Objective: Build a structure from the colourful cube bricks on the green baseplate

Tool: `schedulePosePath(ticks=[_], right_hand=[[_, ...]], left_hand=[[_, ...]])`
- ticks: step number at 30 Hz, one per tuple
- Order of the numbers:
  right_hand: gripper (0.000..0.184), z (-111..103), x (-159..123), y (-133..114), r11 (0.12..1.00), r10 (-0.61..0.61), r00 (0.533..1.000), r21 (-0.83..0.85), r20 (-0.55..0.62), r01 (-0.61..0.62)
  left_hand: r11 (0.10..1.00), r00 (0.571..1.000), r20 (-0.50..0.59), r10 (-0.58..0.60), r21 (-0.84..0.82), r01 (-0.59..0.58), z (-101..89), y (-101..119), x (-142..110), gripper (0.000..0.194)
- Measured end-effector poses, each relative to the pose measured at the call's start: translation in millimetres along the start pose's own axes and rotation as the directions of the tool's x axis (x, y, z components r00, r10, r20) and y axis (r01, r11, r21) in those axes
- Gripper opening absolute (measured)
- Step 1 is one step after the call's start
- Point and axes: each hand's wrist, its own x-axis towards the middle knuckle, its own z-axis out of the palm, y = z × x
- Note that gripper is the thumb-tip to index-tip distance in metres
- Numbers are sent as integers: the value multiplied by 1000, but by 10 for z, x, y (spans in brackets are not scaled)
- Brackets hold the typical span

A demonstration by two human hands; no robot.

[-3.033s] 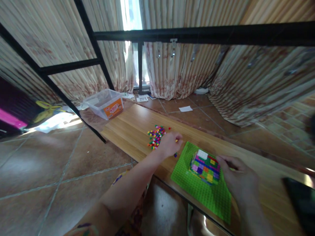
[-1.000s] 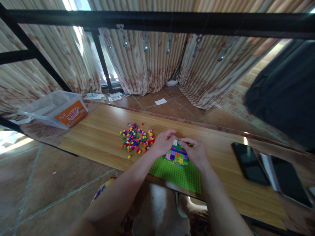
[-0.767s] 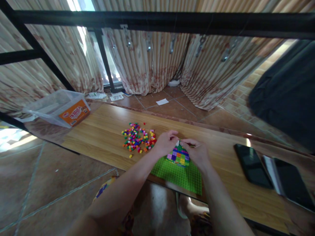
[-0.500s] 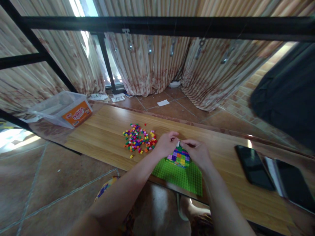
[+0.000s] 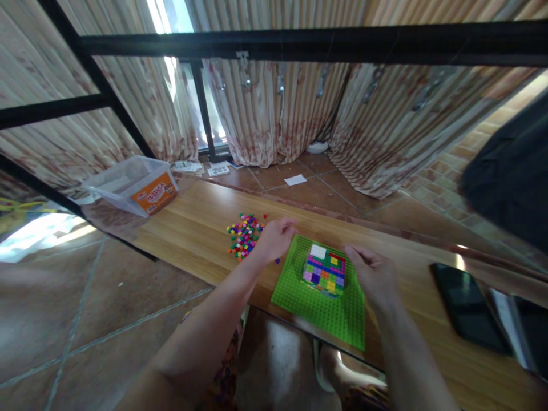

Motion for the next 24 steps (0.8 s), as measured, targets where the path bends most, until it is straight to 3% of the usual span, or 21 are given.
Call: schedulePosePath(ticks=[6,10,16,24], right_hand=[[29,42,-13,-13,998,51,998,-46,-23,-52],[27,53,-16,-14,995,39,999,-93,-20,-41],[28,67,-29,-12,993,31,999,-111,13,-30],[28,80,-38,-19,992,77,996,-105,40,-73]], left_hand=[[922,1000,-2,-7,388,7,-538,-193,-53,29],[855,998,47,-52,518,20,-703,-231,-120,27],[823,996,91,-24,567,-32,-603,-171,-203,22],[822,991,119,61,557,-118,-429,-202,-208,29]])
